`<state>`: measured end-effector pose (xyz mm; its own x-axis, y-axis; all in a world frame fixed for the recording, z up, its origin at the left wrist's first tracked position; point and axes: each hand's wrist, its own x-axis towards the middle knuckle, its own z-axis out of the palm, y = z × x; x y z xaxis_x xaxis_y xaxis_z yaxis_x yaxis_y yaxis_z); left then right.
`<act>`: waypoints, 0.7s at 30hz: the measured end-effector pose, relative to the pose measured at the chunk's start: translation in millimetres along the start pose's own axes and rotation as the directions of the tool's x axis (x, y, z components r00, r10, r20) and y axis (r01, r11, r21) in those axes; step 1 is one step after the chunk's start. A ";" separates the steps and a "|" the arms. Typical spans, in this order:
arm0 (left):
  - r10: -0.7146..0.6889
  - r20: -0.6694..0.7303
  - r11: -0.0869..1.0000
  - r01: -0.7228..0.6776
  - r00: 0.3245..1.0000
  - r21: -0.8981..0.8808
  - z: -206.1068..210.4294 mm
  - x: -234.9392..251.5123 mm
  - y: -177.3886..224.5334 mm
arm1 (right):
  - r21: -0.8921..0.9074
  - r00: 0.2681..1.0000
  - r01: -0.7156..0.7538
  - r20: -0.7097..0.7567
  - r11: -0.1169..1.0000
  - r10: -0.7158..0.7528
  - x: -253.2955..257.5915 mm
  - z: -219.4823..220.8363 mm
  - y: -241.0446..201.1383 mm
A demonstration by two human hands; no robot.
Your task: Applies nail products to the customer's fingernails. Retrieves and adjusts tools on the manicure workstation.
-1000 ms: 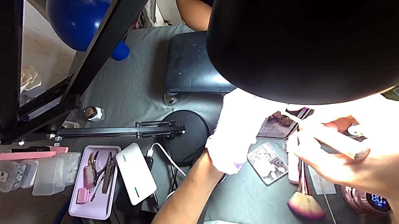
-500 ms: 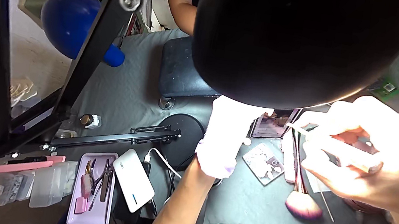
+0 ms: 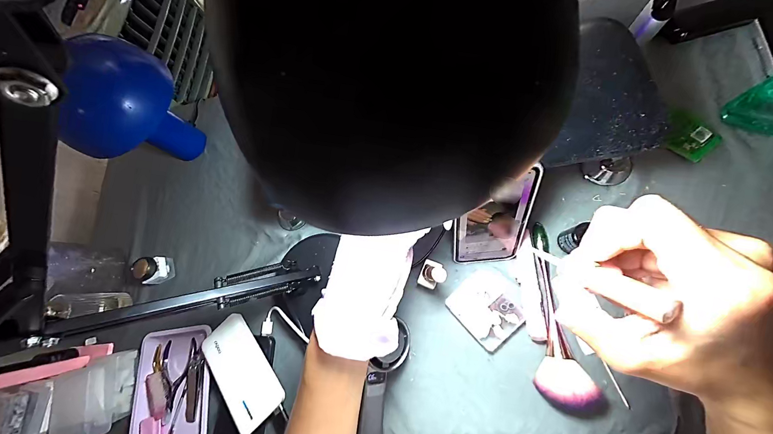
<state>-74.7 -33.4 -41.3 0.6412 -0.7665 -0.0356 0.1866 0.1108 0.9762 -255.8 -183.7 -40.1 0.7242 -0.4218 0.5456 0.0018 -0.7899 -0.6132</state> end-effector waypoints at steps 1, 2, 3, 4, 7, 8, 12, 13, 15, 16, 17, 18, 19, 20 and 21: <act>0.006 0.029 1.000 -0.006 1.000 0.021 -4.2 0.2 -0.5 | 0.021 0.999 0.002 0.035 1.000 -0.002 -3.4 1.6 1.5; 0.011 0.056 0.999 -0.014 0.998 0.051 -8.9 -1.9 0.3 | 0.048 0.996 -0.002 0.087 0.999 -0.002 -9.0 3.6 3.8; -0.009 0.054 0.996 0.004 0.998 0.093 -13.0 -7.5 0.5 | 0.063 0.989 -0.007 0.149 0.998 -0.002 -17.1 6.3 6.7; -0.019 0.062 0.994 0.012 0.998 0.108 -18.6 -12.3 -2.8 | 0.060 0.977 -0.008 0.212 0.998 -0.005 -27.3 9.7 9.5; -0.017 0.028 0.996 0.014 0.999 0.093 -17.6 -11.3 -4.2 | 0.031 0.938 0.003 0.345 1.000 -0.014 -56.7 21.2 15.4; -0.026 -0.017 0.999 0.026 1.000 0.035 -9.7 -5.7 1.2 | 0.022 0.931 0.006 0.365 1.000 -0.014 -62.5 24.6 15.9; -0.006 -0.005 0.997 0.005 1.000 -0.075 1.5 13.2 8.0 | 0.002 0.927 0.010 0.375 1.000 -0.010 -68.9 32.8 15.8; -0.002 -0.005 0.998 0.001 1.000 -0.068 1.4 14.2 7.7 | -0.001 0.923 0.009 0.385 1.000 -0.008 -69.3 34.4 16.2; 0.004 -0.001 0.997 -0.004 1.000 -0.073 1.6 15.2 8.3 | -0.004 0.914 0.012 0.405 1.000 -0.010 -70.4 37.8 17.8; 0.003 0.005 0.997 -0.002 1.000 -0.080 1.2 14.8 8.7 | -0.007 0.911 0.012 0.413 1.000 -0.008 -70.7 38.9 18.3; 0.004 0.009 0.996 -0.003 1.000 -0.085 0.6 12.7 8.9 | -0.009 0.910 0.013 0.415 1.000 -0.008 -70.9 39.6 18.5; 0.007 0.016 0.997 -0.006 1.000 -0.077 -0.5 7.7 8.9 | -0.008 0.908 0.013 0.419 1.000 -0.008 -71.2 39.9 18.5; 0.004 0.030 0.999 -0.003 1.000 -0.033 -2.8 -0.6 9.2 | -0.009 0.905 0.012 0.425 1.000 -0.007 -71.6 40.1 18.4; 0.002 0.039 1.000 -0.002 0.999 -0.011 -4.7 -6.3 9.3 | -0.010 0.903 0.012 0.429 1.000 -0.006 -72.1 40.1 18.3; 0.003 0.037 1.000 -0.003 0.999 -0.004 -5.3 -8.6 9.5 | -0.008 0.903 0.011 0.429 1.000 -0.007 -72.4 40.0 18.4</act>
<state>-74.5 -22.4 -32.9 0.6138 -0.7891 -0.0246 0.1881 0.1159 0.9753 -280.5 -149.9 -113.7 0.9500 -0.1844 0.2520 0.0049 -0.7981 -0.6026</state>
